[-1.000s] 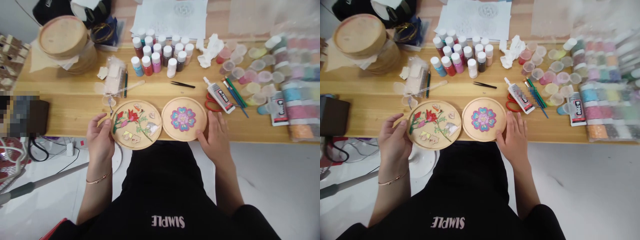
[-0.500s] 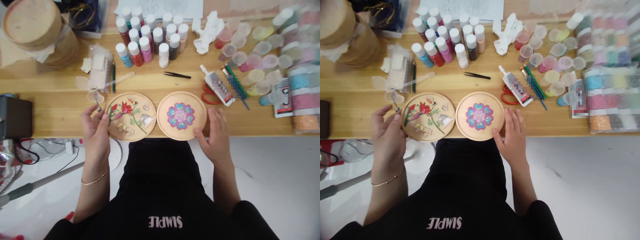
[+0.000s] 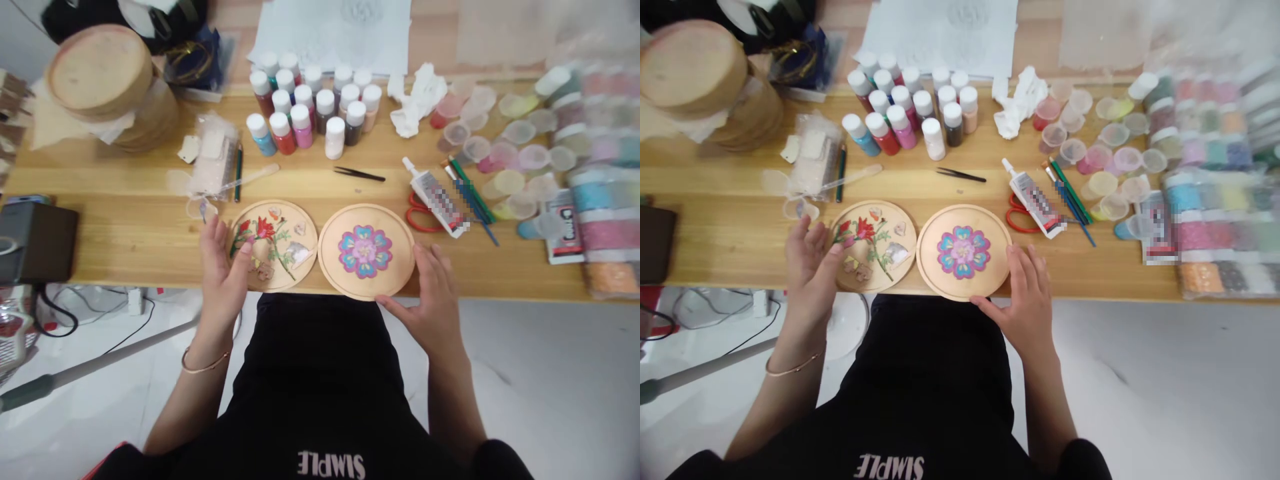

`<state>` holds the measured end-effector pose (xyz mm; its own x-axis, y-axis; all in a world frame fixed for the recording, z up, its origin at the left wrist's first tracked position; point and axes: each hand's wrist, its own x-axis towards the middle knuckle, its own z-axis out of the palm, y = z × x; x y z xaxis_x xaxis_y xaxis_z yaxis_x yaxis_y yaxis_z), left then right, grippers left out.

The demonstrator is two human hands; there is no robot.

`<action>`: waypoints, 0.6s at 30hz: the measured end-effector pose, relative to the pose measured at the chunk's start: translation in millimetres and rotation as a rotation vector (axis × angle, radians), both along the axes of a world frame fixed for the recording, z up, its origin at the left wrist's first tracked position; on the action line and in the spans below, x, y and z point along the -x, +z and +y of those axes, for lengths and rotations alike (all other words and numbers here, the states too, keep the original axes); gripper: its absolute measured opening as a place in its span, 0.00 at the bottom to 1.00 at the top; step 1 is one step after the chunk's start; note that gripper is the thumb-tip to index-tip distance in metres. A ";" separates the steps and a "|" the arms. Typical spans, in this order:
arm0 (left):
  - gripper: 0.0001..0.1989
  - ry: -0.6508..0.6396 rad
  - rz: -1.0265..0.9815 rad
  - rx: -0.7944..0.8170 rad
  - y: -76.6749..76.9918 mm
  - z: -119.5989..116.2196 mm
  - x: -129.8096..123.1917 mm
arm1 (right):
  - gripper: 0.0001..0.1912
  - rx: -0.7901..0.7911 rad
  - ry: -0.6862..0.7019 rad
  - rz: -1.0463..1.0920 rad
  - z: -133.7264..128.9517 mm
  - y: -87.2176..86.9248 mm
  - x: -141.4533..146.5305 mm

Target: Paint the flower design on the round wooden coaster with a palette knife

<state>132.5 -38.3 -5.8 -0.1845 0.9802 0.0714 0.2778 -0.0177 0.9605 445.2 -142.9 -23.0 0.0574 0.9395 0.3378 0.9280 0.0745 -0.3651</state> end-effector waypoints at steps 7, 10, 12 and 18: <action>0.33 0.036 -0.052 -0.021 -7.3 9.0 -3.1 | 0.48 -0.062 0.002 -0.007 10.1 -6.2 -0.9; 0.31 0.056 -0.057 -0.039 -10.1 15.4 -4.1 | 0.47 -0.040 -0.010 0.010 15.7 -7.6 -1.2; 0.32 0.062 -0.062 -0.045 -13.2 19.9 -4.6 | 0.47 -0.037 -0.021 0.021 19.6 -9.3 -1.5; 0.30 0.077 -0.025 -0.077 -17.1 21.2 -11.2 | 0.46 -0.053 -0.019 0.052 27.7 -13.8 -6.1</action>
